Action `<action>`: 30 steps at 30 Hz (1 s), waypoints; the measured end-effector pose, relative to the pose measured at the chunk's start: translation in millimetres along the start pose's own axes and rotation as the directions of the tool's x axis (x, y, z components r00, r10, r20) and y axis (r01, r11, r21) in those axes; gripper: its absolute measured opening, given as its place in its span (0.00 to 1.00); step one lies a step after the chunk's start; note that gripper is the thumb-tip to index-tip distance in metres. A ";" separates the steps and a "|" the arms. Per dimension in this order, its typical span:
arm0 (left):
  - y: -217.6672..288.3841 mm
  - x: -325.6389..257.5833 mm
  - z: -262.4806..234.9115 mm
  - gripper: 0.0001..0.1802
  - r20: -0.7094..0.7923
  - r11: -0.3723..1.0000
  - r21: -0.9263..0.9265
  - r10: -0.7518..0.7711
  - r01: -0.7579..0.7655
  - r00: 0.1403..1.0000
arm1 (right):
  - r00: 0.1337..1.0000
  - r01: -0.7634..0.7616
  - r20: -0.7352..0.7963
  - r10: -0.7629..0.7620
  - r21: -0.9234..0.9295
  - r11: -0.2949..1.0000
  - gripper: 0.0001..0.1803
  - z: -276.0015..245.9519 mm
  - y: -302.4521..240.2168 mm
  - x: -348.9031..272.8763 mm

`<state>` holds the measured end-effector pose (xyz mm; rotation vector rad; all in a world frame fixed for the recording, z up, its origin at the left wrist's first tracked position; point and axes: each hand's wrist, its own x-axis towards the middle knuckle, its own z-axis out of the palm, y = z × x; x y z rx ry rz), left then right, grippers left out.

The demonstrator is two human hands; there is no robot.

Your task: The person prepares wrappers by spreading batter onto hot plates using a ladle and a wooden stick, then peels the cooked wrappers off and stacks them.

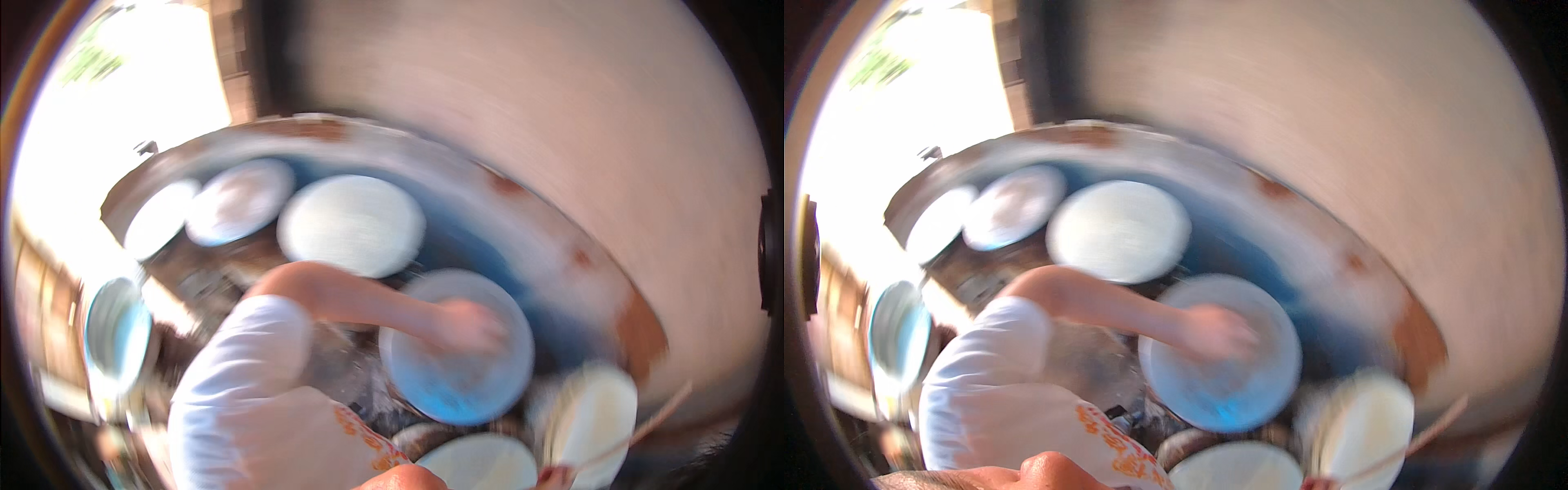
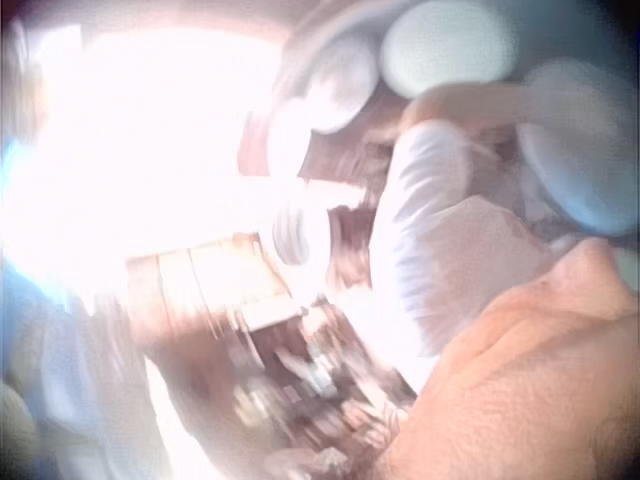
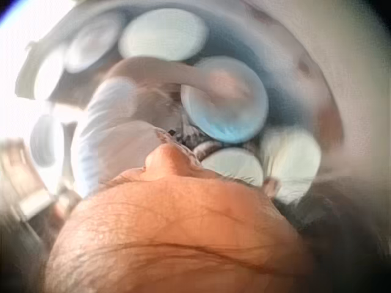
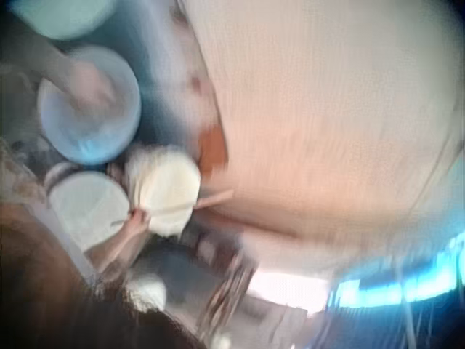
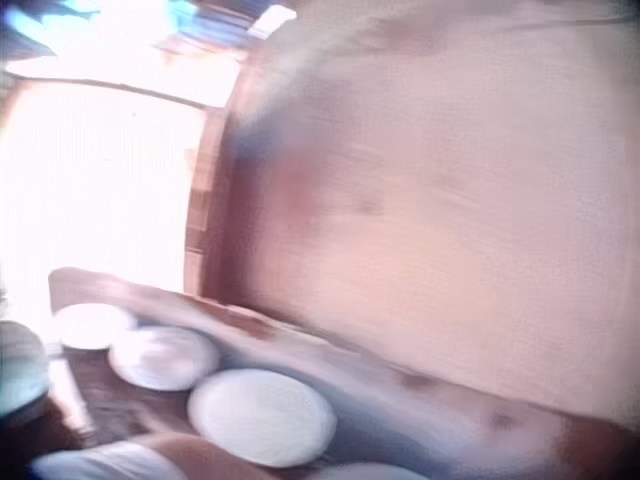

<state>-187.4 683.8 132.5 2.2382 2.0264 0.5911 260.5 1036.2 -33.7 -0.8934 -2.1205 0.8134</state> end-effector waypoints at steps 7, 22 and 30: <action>110.6 -78.7 -94.5 0.08 -0.021 0.786 0.557 0.337 -0.269 0.941 | 0.604 -0.210 0.744 -0.286 0.495 0.843 0.09 317.2 -343.9 -110.5; 217.2 -594.3 -146.5 0.06 0.009 0.599 0.186 -0.794 0.779 0.608 | 0.172 -0.501 0.910 -0.377 0.410 0.762 0.08 516.1 -621.9 -352.6; 138.8 -954.6 58.1 0.21 -0.059 -0.335 -0.866 -0.669 0.371 -0.741 | -0.160 -0.480 0.756 -0.635 0.503 0.719 0.06 651.2 -849.7 -451.0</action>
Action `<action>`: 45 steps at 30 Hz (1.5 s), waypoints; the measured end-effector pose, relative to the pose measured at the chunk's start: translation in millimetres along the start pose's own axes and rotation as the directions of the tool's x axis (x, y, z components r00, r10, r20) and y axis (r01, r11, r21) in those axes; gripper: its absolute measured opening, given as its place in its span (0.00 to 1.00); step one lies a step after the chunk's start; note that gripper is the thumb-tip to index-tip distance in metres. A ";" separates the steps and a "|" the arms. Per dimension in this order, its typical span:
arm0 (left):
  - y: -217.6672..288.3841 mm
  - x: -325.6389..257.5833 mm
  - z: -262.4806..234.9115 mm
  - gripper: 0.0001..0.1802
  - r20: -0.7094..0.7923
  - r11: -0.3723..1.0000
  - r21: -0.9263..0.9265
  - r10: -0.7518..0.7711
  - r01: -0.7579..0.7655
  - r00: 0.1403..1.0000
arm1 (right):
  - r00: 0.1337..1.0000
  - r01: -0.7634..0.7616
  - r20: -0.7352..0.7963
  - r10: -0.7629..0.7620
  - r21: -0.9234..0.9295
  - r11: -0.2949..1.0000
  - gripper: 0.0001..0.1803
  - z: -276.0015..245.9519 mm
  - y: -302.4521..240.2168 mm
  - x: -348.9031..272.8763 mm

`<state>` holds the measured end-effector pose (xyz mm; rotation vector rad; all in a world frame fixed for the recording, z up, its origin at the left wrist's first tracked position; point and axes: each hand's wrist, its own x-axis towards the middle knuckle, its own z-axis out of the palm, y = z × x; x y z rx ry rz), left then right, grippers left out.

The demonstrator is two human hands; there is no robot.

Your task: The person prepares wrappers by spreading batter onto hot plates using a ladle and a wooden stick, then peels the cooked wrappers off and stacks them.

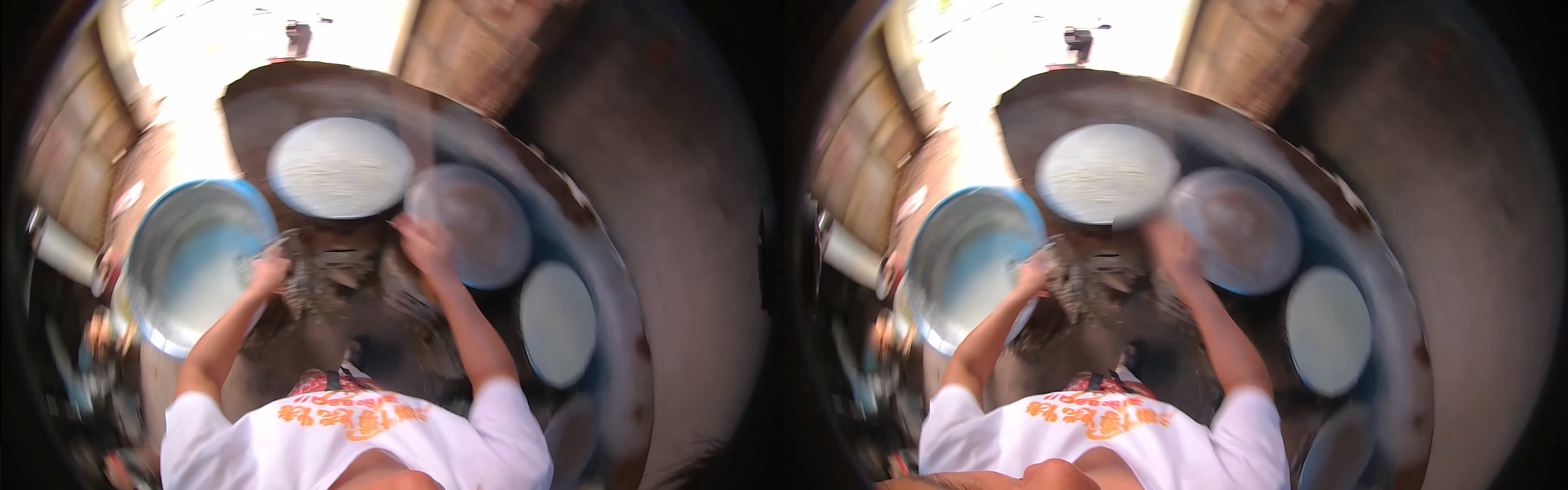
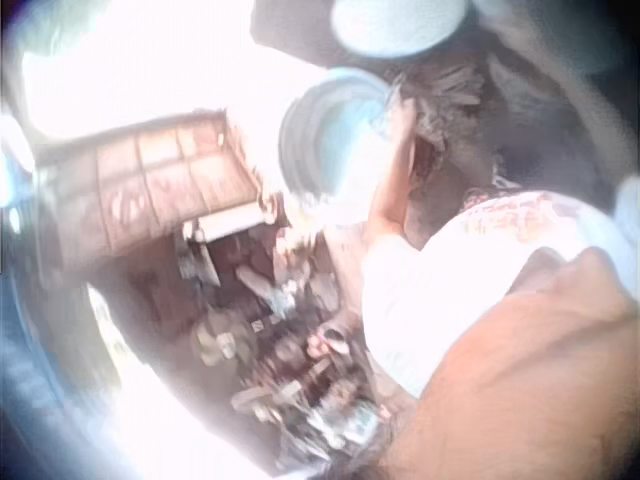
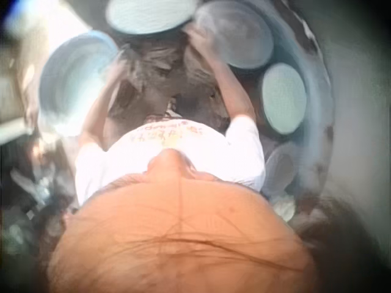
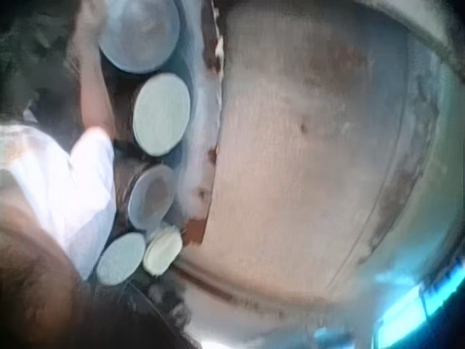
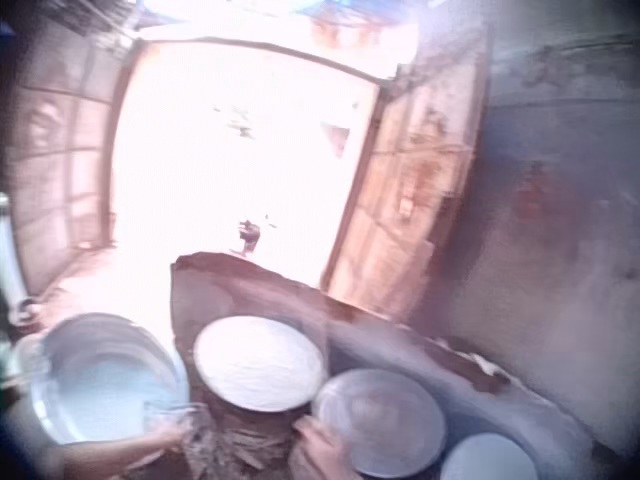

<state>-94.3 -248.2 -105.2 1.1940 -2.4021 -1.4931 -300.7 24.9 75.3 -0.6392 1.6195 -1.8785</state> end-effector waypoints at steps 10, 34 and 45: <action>-124.5 119.8 20.4 0.15 0.057 0.625 -0.764 -0.182 0.160 0.982 | 0.516 0.854 0.781 -0.350 -0.499 0.145 0.18 222.8 -16.0 192.9; -168.5 -14.0 -173.1 0.33 0.333 0.249 -0.844 -0.452 0.476 0.828 | 0.868 -0.088 0.032 0.495 -0.972 0.217 0.20 283.8 144.2 31.7; -149.1 37.6 -95.5 0.32 0.409 0.220 -0.807 -0.461 0.548 0.787 | 0.842 -0.165 0.065 0.536 -0.914 0.370 0.27 299.9 200.5 12.2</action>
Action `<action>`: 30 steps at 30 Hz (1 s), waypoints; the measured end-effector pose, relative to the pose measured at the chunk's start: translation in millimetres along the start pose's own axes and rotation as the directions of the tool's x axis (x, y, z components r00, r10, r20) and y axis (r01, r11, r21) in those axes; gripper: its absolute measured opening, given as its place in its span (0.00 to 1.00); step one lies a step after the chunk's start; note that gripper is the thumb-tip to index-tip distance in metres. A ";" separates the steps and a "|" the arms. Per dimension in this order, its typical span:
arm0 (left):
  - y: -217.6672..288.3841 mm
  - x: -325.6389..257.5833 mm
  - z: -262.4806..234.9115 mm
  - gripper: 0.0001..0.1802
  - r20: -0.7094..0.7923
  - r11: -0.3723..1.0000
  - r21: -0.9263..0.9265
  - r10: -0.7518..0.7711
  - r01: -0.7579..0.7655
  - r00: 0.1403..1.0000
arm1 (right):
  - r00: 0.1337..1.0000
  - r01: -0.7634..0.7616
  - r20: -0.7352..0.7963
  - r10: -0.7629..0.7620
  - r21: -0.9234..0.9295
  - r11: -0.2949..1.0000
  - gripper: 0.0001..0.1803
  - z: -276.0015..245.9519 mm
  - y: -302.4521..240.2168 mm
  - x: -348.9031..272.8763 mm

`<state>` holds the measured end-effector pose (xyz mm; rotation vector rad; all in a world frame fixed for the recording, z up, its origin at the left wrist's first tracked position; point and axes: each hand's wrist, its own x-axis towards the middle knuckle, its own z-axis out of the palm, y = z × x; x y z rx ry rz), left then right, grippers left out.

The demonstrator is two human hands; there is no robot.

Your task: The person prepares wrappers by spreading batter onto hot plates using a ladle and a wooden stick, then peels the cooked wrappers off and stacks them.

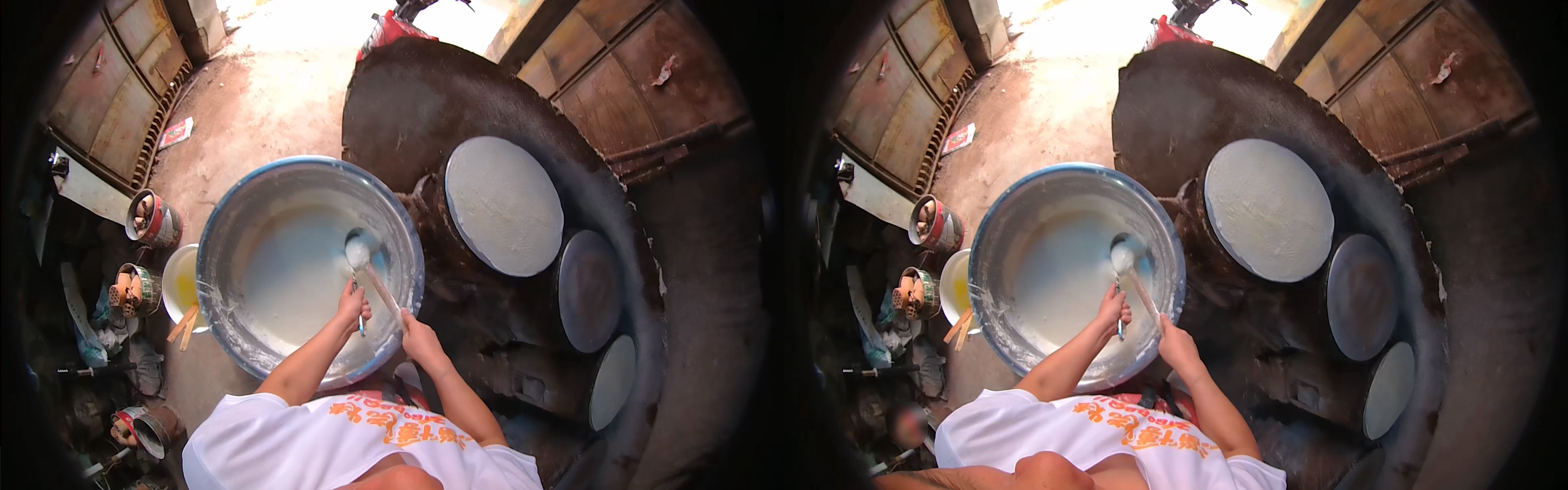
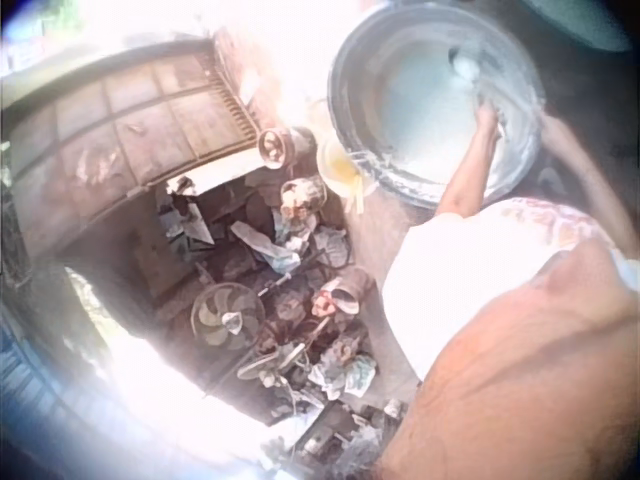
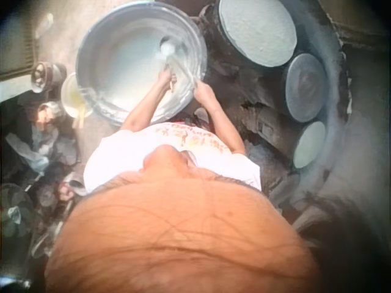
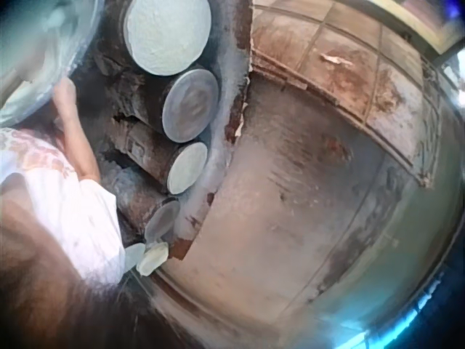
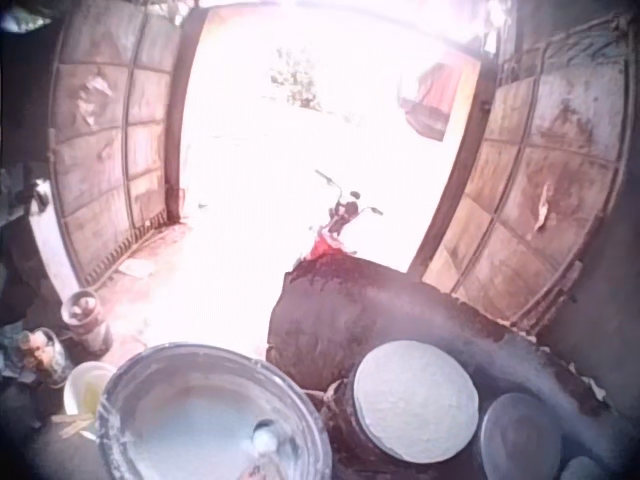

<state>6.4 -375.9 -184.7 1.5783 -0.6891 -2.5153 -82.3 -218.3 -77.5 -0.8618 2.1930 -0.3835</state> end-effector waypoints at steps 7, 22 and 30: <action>-25.0 -16.6 34.1 0.21 0.387 0.581 -0.728 -0.090 0.364 0.918 | 0.920 -0.370 0.355 0.163 0.655 0.660 0.24 -27.7 9.4 -44.7; 149.7 -362.1 122.4 0.21 0.834 0.814 -0.529 0.449 0.238 0.321 | 0.762 0.041 0.011 -0.647 0.997 0.065 0.24 -200.1 -83.7 -138.2; 175.9 -370.1 69.7 0.22 0.822 0.835 -0.547 0.522 0.058 0.227 | 0.557 0.202 -0.174 -0.812 0.977 -0.071 0.30 -154.9 -109.7 -99.4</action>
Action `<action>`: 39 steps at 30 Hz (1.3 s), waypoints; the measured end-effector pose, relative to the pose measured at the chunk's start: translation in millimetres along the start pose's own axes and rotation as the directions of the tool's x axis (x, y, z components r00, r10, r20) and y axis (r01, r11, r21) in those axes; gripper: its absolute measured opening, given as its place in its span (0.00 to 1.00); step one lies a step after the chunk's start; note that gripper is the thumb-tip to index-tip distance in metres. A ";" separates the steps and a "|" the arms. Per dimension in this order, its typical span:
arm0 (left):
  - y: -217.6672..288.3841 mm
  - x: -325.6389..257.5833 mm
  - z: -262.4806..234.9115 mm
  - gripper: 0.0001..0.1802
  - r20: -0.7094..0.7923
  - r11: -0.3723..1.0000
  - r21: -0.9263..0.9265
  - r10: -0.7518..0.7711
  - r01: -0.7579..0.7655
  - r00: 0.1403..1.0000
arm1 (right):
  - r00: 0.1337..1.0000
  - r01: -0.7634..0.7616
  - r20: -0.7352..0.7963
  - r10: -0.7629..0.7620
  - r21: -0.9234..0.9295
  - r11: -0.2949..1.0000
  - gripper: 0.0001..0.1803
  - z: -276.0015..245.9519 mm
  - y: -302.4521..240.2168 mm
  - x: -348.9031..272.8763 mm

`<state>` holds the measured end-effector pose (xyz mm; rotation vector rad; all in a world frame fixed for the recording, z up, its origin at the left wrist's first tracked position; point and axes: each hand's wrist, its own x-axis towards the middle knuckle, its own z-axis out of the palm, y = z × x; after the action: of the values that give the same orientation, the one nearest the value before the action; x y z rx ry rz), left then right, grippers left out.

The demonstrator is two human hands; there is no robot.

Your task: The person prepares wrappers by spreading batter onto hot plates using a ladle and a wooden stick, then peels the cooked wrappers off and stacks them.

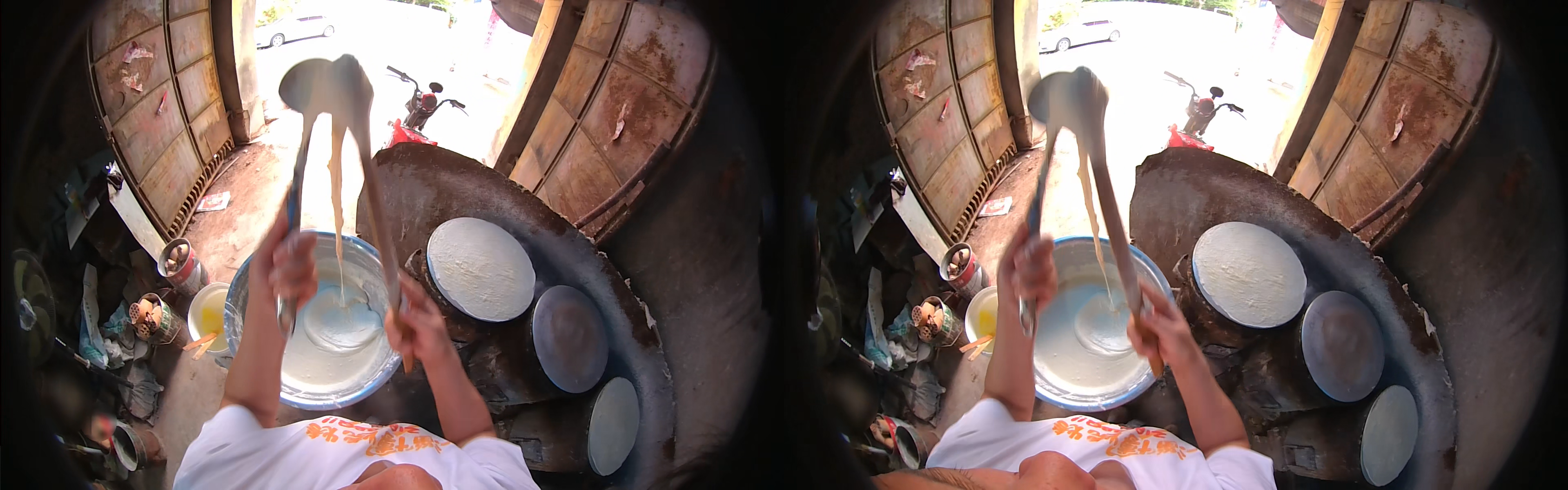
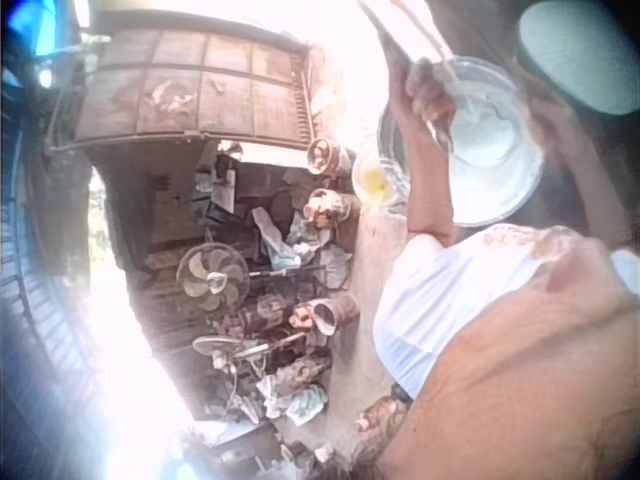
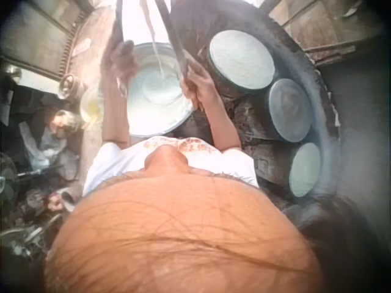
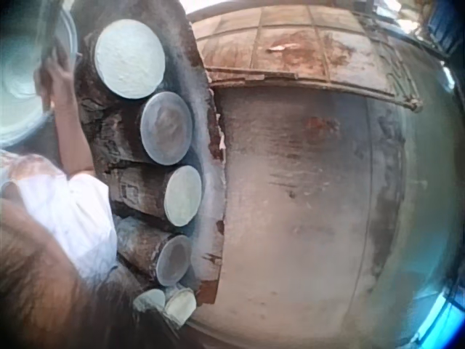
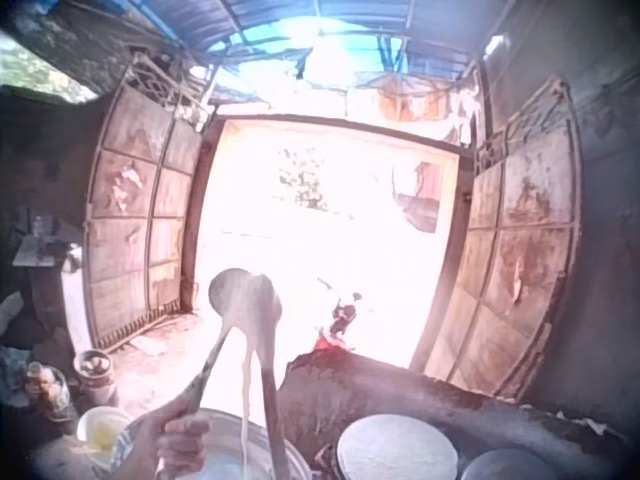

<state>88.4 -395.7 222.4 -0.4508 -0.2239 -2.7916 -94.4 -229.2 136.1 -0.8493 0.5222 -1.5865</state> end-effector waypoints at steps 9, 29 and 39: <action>1.5 -110.5 -64.9 0.23 -0.364 0.890 -0.452 -0.128 -0.055 0.922 | 0.826 -0.458 -0.366 0.429 0.010 0.889 0.26 -3.7 52.0 -62.0; 14.1 -57.7 -95.3 0.24 -0.433 0.903 -0.384 -0.358 0.190 0.828 | 0.832 -0.195 -0.492 0.257 0.175 0.965 0.21 -18.7 86.3 -95.2; -176.3 89.0 -73.5 0.19 -0.015 0.648 -0.387 -0.715 0.655 0.699 | 0.557 0.015 -0.680 -0.477 -0.566 0.824 0.22 13.2 -75.6 -212.3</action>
<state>-69.3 -268.5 164.3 -0.2209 0.2151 -3.6401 -126.3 -6.2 151.0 -0.5253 1.6095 -2.1387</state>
